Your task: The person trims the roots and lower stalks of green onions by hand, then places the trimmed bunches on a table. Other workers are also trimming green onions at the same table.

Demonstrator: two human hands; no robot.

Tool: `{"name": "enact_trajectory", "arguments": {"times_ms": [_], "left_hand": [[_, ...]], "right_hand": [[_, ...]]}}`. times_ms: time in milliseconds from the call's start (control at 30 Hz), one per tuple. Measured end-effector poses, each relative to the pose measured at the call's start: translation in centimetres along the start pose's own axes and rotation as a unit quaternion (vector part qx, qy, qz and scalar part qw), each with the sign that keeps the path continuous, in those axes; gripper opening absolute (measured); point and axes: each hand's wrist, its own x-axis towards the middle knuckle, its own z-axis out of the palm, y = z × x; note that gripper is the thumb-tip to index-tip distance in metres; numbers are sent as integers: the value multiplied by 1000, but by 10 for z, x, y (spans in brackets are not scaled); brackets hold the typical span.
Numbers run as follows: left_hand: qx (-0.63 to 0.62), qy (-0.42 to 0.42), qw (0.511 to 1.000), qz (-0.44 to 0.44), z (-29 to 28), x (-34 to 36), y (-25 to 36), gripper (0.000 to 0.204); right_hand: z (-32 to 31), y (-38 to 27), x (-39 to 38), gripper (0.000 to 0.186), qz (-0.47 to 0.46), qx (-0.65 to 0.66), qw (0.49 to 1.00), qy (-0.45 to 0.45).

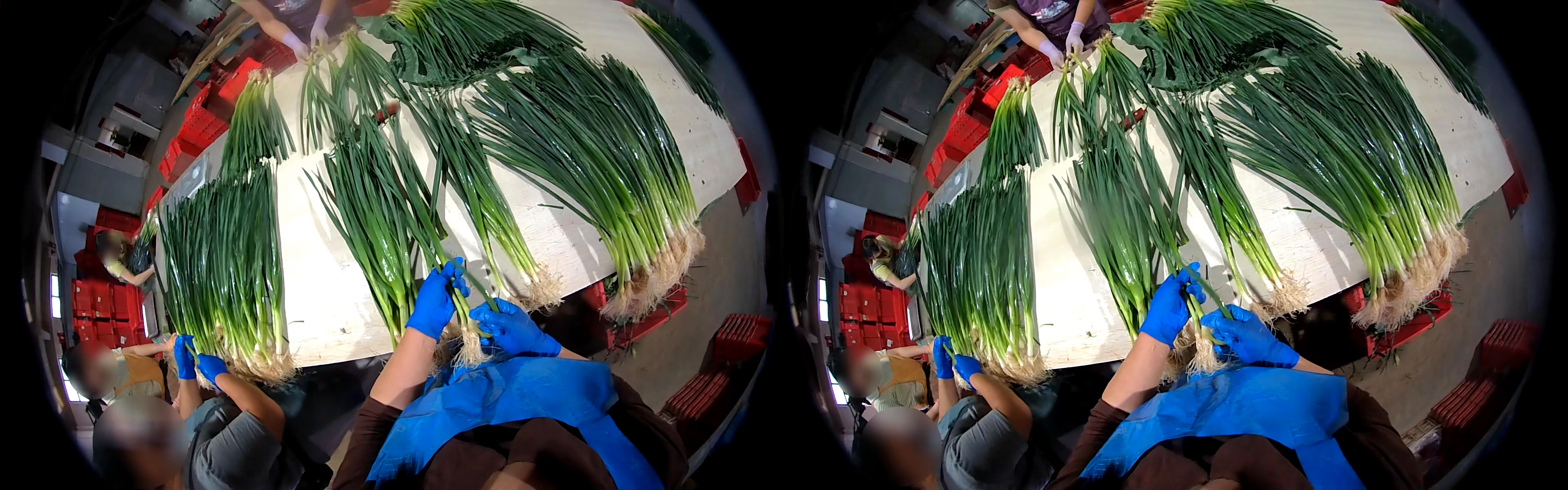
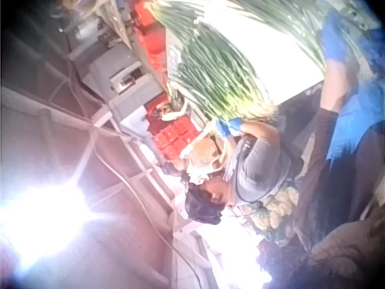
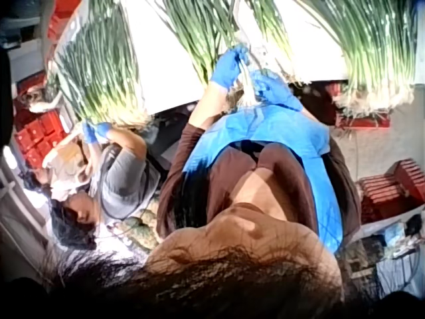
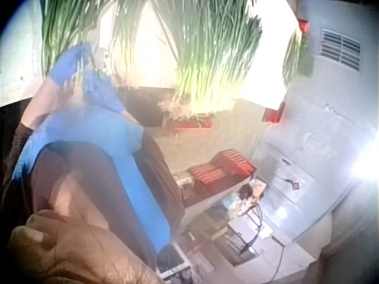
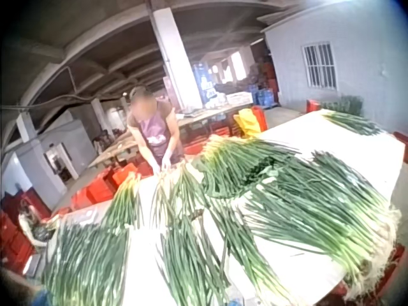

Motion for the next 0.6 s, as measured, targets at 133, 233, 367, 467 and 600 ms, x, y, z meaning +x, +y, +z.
{"name": "enact_trajectory", "arguments": {"times_ms": [133, 233, 367, 467, 600], "left_hand": [[-16, -11, 1000, 8, -22, 1, 20, 28], [14, -39, 999, -9, -19, -21, 36, 26], [62, -31, 997, -18, -30, -38, 36, 26], [47, -59, 996, -40, -34, -40, 29, 26], [52, -52, 996, -48, -22, -66, 37, 29]], "right_hand": [[-4, 4, -12, 32, 56, 15, 996, -62], [-6, -7, -22, 33, -53, 59, 996, -40], [12, -55, 22, 32, -172, -103, 972, 120], [8, -78, 75, 30, -174, -145, 959, 172], [3, -88, 155, 26, -200, -183, 939, 212]]}}
